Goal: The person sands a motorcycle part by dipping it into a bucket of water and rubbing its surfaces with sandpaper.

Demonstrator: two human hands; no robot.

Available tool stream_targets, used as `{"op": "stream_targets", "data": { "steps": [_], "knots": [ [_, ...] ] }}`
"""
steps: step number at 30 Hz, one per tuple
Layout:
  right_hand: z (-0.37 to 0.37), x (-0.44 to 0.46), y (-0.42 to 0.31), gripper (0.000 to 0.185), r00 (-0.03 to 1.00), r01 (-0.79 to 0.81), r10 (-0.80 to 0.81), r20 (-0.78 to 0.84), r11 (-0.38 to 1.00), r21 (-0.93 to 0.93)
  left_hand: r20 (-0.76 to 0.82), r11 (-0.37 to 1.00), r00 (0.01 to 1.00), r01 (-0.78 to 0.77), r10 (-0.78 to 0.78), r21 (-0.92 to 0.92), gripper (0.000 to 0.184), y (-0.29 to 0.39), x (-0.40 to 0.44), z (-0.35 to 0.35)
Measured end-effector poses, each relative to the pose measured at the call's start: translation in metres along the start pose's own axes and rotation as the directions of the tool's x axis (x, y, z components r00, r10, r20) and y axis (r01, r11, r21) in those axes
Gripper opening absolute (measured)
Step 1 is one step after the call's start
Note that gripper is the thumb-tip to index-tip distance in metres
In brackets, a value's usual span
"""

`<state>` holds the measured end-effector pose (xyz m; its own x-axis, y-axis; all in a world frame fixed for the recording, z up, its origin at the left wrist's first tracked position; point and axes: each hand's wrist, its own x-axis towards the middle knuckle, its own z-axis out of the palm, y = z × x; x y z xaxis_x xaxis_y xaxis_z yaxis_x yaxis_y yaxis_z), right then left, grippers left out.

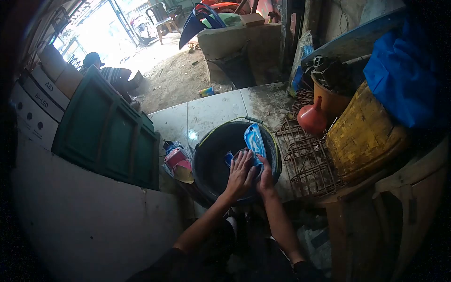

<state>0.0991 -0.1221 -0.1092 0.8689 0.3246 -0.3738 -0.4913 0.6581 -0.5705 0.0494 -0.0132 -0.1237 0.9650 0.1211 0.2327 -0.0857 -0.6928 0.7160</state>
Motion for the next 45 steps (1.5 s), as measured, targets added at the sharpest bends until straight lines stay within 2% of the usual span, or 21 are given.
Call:
{"op": "stream_targets", "data": {
  "steps": [6,9,12,13,15,17,19,20,21,23,25,27,29,31,33,35,37,40,41,43,45],
  "knots": [
    [-0.019,0.015,0.010,0.046,0.974,0.016,-0.042,0.221,0.993,0.117,0.079,0.989,0.991,-0.096,0.106,-0.115,0.056,0.007,-0.004,-0.015],
    [-0.017,0.011,0.004,0.050,0.946,-0.003,-0.074,0.316,0.972,0.236,0.151,0.987,0.978,-0.155,0.147,0.040,0.055,0.010,-0.007,-0.016],
    [-0.018,0.008,0.006,0.057,0.957,-0.014,-0.088,0.277,0.938,0.347,0.043,0.946,0.960,0.280,-0.276,-0.164,0.052,-0.011,0.000,-0.003],
    [-0.016,0.007,0.005,0.060,0.965,0.018,-0.114,0.236,0.927,0.376,0.042,0.947,0.960,0.279,-0.276,-0.162,0.052,-0.010,-0.003,-0.003],
    [-0.022,0.010,0.002,0.059,0.965,-0.004,-0.108,0.240,0.906,0.424,0.071,0.995,0.997,-0.047,0.041,0.085,0.054,-0.001,-0.016,0.000],
    [-0.018,-0.001,-0.009,0.061,0.940,-0.208,0.047,0.338,0.864,0.459,0.145,0.972,0.973,-0.200,0.181,0.122,0.053,0.028,-0.024,-0.011],
    [-0.024,0.004,-0.002,0.065,0.944,-0.188,0.034,0.329,0.873,0.450,0.076,0.992,0.997,-0.037,0.028,0.118,0.051,0.014,-0.010,-0.012],
    [-0.023,0.006,0.001,0.068,0.961,-0.095,-0.027,0.276,0.903,0.418,0.109,0.938,0.993,-0.080,0.045,0.337,0.049,-0.007,0.001,-0.011],
    [-0.023,0.008,0.003,0.071,0.970,0.000,-0.093,0.225,0.926,0.379,-0.023,0.977,0.982,0.186,-0.185,0.099,0.046,-0.006,0.008,-0.010],
    [-0.030,0.012,0.001,0.071,0.959,-0.004,-0.100,0.266,0.931,0.365,0.057,0.947,0.998,0.016,-0.036,0.319,0.047,0.001,-0.007,-0.010],
    [-0.024,0.000,-0.006,0.067,0.937,-0.191,0.007,0.349,0.847,0.496,0.051,0.979,0.988,-0.149,0.143,0.138,0.050,0.028,-0.033,-0.004],
    [-0.019,-0.001,-0.005,0.064,0.951,-0.190,0.029,0.307,0.839,0.510,0.082,0.966,0.987,-0.154,0.140,0.208,0.057,0.031,-0.032,-0.015],
    [-0.024,0.007,0.001,0.060,0.965,-0.023,-0.090,0.247,0.907,0.420,-0.105,0.990,0.993,0.064,-0.051,0.124,0.058,0.001,-0.012,-0.011],
    [-0.020,0.004,-0.001,0.060,0.972,-0.029,-0.076,0.223,0.901,0.433,-0.140,0.973,0.984,0.135,-0.110,0.189,0.059,-0.004,-0.002,-0.019],
    [-0.025,0.005,0.000,0.061,0.968,-0.008,-0.095,0.231,0.912,0.411,-0.131,0.969,0.991,0.048,-0.017,0.242,0.062,0.005,-0.006,-0.020],
    [-0.025,0.005,-0.008,0.064,0.950,-0.183,0.042,0.310,0.879,0.440,-0.072,0.987,0.994,-0.070,0.081,0.147,0.061,0.019,-0.021,-0.006],
    [-0.024,0.002,-0.009,0.060,0.963,-0.163,0.038,0.266,0.869,0.467,0.071,0.968,0.982,-0.183,0.173,0.171,0.062,0.031,-0.026,-0.008],
    [-0.030,0.010,-0.003,0.058,0.973,-0.059,-0.050,0.224,0.887,0.457,0.021,0.991,0.995,0.094,-0.097,0.092,0.059,-0.006,0.010,-0.005],
    [-0.027,0.011,-0.001,0.058,0.975,-0.026,-0.074,0.208,0.896,0.443,-0.002,0.955,0.956,0.295,-0.295,-0.014,0.058,-0.009,0.024,-0.012],
    [-0.023,0.008,-0.005,0.060,0.977,-0.015,-0.079,0.197,0.901,0.434,-0.075,0.950,0.949,0.309,-0.305,0.041,0.060,-0.004,0.019,-0.006],
    [-0.031,0.015,-0.005,0.061,0.947,-0.067,-0.092,0.309,0.882,0.467,0.025,0.983,0.983,0.179,-0.180,0.034,0.064,0.020,-0.011,0.007]
  ]
}}
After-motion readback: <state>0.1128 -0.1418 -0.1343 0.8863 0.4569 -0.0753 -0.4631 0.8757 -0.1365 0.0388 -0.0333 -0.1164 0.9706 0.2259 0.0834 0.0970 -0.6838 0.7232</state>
